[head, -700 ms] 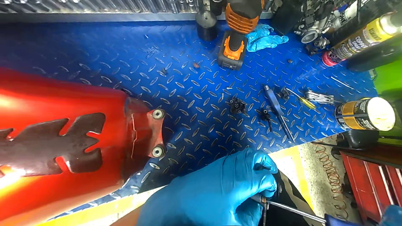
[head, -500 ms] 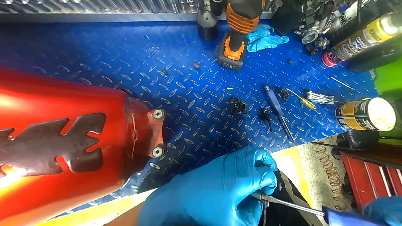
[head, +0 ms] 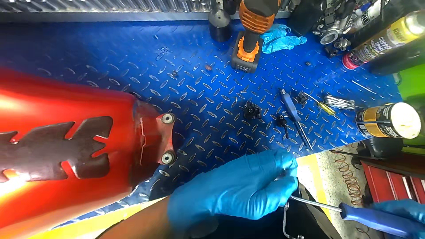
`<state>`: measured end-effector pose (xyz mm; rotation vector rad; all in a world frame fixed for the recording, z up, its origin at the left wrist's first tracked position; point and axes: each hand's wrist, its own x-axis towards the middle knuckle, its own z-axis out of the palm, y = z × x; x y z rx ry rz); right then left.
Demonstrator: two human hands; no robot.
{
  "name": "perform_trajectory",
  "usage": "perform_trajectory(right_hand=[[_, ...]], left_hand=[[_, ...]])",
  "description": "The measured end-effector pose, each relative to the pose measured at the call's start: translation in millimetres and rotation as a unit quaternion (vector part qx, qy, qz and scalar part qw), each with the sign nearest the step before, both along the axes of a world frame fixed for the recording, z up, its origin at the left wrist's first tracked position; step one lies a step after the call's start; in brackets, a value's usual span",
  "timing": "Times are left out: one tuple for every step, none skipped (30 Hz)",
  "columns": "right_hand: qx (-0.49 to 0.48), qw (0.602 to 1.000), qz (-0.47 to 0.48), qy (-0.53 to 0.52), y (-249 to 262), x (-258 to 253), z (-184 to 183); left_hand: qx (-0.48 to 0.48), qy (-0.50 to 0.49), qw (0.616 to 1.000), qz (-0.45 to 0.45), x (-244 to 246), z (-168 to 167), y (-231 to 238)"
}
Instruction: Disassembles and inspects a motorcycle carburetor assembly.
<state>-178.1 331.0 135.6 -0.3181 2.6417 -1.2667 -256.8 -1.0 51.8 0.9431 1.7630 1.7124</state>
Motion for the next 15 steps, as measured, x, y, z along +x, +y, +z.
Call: perform_trajectory(right_hand=[[-0.028,0.999,0.010,-0.026,-0.3,-0.7,0.1],[-0.060,0.997,0.018,-0.047,-0.9,-1.2,-0.8],[-0.087,0.994,0.014,-0.058,-1.2,-0.7,-2.5],[-0.100,0.993,0.006,-0.061,-0.6,0.5,-4.4],[-0.102,0.993,-0.006,-0.059,0.1,2.0,-6.1],[-0.096,0.994,-0.012,-0.051,0.7,2.4,-7.3],[-0.090,0.995,-0.017,-0.044,1.0,2.2,-8.4],[-0.087,0.995,-0.018,-0.041,0.9,2.2,-10.0],[-0.091,0.995,-0.014,-0.047,-0.3,2.4,-11.6],[-0.099,0.993,-0.002,-0.065,-2.4,2.2,-12.5],[-0.109,0.990,0.014,-0.087,-5.6,1.9,-13.5],[-0.124,0.987,0.023,-0.102,-8.7,2.2,-15.4],[-0.138,0.985,0.018,-0.106,-10.9,3.5,-18.1],[-0.144,0.984,0.009,-0.103,-11.2,5.3,-21.1],[-0.147,0.985,-0.003,-0.092,-10.0,7.0,-24.5]], left_hand=[[-0.020,-0.010,0.999,0.027,1.1,1.2,3.2],[-0.041,-0.021,0.998,0.043,1.9,1.7,5.9],[-0.056,-0.033,0.997,0.042,1.3,1.7,7.3],[-0.068,-0.040,0.996,0.031,-0.8,1.4,8.0],[-0.069,-0.045,0.997,0.013,-4.3,0.3,7.6],[-0.055,-0.055,0.997,-0.015,-9.8,-2.3,5.8],[-0.034,-0.074,0.995,-0.050,-16.4,-5.5,3.5],[-0.012,-0.103,0.991,-0.083,-23.2,-8.0,0.7],[0.003,-0.137,0.984,-0.113,-29.0,-9.6,-2.2],[0.014,-0.170,0.976,-0.133,-32.6,-10.4,-4.0],[0.026,-0.198,0.969,-0.145,-34.3,-10.2,-4.8],[0.034,-0.215,0.964,-0.151,-34.1,-10.0,-5.0],[0.038,-0.218,0.964,-0.146,-31.9,-11.0,-4.6],[0.036,-0.216,0.966,-0.134,-28.6,-12.0,-4.0],[0.032,-0.211,0.970,-0.119,-25.2,-13.2,-3.2]])
